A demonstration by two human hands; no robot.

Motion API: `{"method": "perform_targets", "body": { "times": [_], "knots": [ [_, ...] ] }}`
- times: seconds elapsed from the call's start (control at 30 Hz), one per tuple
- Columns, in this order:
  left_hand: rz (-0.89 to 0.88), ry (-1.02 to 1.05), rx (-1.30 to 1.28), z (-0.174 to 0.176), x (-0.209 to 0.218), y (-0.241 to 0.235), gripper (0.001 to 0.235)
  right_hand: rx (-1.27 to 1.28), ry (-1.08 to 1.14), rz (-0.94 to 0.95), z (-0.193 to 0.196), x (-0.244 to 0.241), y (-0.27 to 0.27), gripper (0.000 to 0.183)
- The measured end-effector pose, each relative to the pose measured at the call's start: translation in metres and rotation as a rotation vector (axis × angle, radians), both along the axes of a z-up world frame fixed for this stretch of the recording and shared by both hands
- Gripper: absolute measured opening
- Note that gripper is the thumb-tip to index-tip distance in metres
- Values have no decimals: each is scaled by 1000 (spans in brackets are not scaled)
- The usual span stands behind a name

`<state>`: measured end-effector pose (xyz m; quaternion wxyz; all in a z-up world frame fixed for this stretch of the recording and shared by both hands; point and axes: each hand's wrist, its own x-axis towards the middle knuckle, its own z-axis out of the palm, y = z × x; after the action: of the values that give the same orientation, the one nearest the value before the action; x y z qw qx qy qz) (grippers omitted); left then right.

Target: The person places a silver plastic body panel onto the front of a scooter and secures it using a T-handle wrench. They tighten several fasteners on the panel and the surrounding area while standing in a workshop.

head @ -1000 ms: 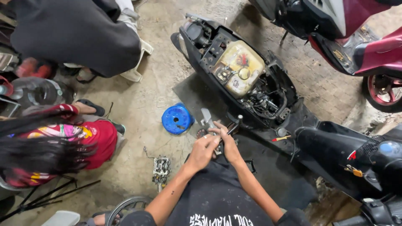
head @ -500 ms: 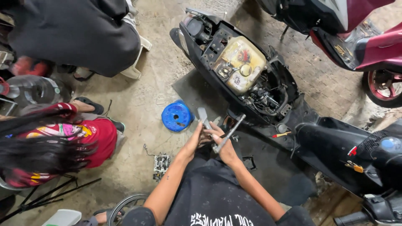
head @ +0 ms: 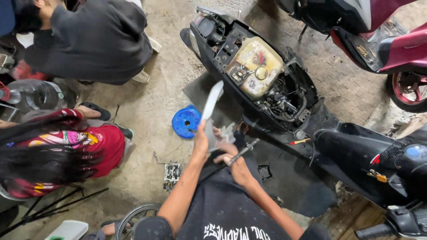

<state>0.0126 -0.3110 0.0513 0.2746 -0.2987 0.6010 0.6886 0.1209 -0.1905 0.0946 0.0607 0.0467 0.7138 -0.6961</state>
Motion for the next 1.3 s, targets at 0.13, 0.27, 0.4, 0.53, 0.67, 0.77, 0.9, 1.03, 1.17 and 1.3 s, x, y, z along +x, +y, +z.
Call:
{"method": "perform_targets", "body": {
  "times": [0.13, 0.27, 0.4, 0.53, 0.67, 0.77, 0.9, 1.03, 1.17, 1.3],
  "knots": [
    [70, 111, -9, 10, -36, -18, 54, -209, -57, -182, -7, 22, 10, 37],
    [-22, 217, -80, 37, -74, -35, 60, -166, -50, -485, -52, 32, 53, 62],
    [-240, 259, -133, 86, -111, -34, 63, -213, -292, -788, -8, -18, 99, 37],
    [-356, 234, -161, 156, -147, -1, 67, 4, -260, -689, -18, -54, 166, 33],
    [-572, 234, -332, 161, -190, 28, 72, 371, -20, -439, -1, -119, 209, 21],
    [-655, 273, -331, 181, -214, 49, 66, 507, 147, -326, -24, -179, 235, 19],
    [-717, 333, -444, 219, -244, 84, 75, 625, 76, -233, -47, -251, 255, 27],
    [-721, 336, -486, 204, -290, 106, 81, 607, -25, -202, -59, -305, 267, 38],
    [-719, 216, -251, 153, -343, 111, 63, 556, -117, -112, -45, -339, 275, 55],
    [-774, 237, -265, 130, -369, 121, 62, 575, -172, -86, -53, -362, 281, 54]
  ]
}}
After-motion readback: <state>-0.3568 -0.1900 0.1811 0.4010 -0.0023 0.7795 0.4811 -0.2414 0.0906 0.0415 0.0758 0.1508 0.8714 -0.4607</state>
